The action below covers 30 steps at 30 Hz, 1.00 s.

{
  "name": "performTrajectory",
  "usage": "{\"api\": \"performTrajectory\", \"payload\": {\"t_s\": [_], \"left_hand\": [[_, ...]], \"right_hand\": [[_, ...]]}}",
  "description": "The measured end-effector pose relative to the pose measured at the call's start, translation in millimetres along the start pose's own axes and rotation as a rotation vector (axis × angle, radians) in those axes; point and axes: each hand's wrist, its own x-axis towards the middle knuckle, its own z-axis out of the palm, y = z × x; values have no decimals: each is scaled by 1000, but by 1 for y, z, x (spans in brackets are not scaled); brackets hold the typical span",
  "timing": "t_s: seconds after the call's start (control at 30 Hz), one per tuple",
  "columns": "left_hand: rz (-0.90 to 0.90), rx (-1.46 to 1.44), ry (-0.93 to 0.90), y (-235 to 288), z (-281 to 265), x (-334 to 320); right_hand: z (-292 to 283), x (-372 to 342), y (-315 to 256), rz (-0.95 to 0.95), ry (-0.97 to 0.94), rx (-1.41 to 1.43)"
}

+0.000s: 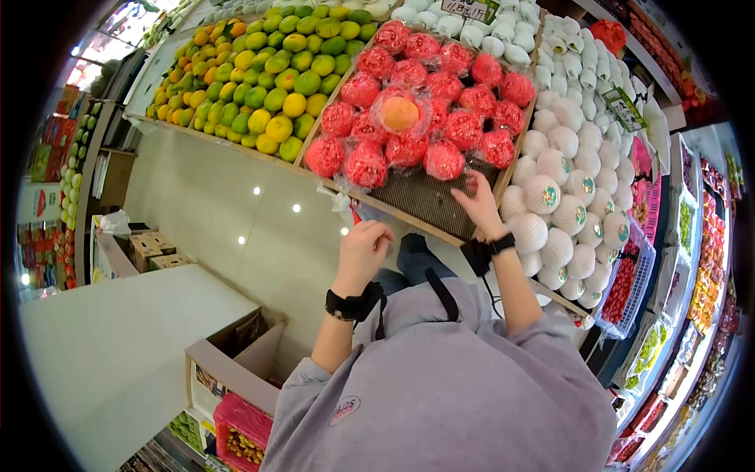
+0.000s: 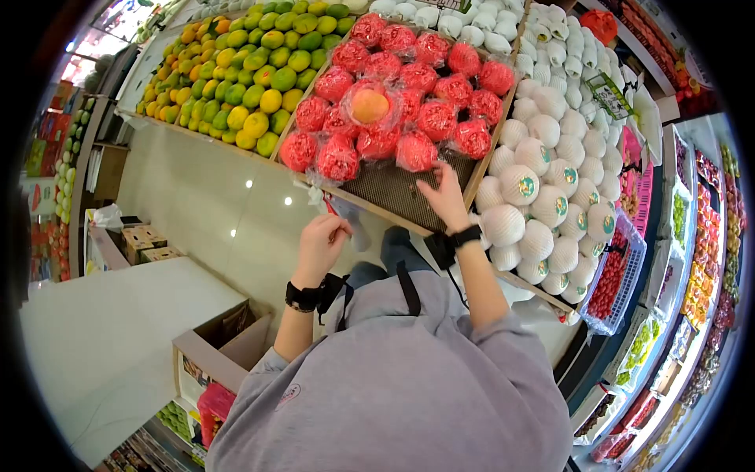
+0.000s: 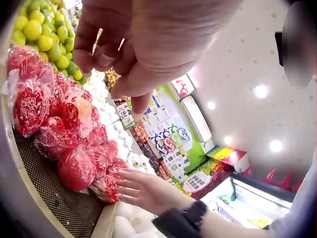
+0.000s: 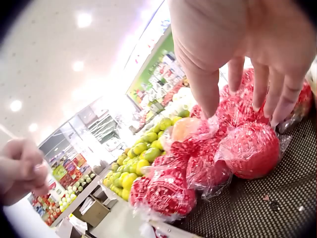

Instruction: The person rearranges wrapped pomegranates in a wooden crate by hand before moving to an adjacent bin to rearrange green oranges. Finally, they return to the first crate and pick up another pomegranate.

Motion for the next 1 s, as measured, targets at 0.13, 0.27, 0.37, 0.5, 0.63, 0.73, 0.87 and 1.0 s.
{"api": "performTrajectory", "payload": {"t_s": [0.13, 0.27, 0.37, 0.5, 0.63, 0.73, 0.87, 1.0], "left_hand": [[-65, -69, 30, -30, -3, 22], [-208, -120, -33, -53, -18, 40], [-225, -123, -122, -70, -32, 54], [-120, -183, -298, -97, -47, 105], [15, -160, -434, -102, -48, 137], [-12, -285, -597, -107, -28, 150], [-335, -577, -658, -107, 19, 162], [-481, -970, -647, -100, 56, 172]], "right_hand": [[41, 90, 63, 421, 60, 5], [82, 118, 139, 637, 92, 112], [76, 105, 72, 745, 125, 310], [95, 87, 60, 658, 357, 48], [95, 69, 54, 657, 455, 241], [93, 42, 41, 695, 516, 475], [98, 6, -37, 565, 522, 523], [109, -8, -81, 372, 496, 361]]}}
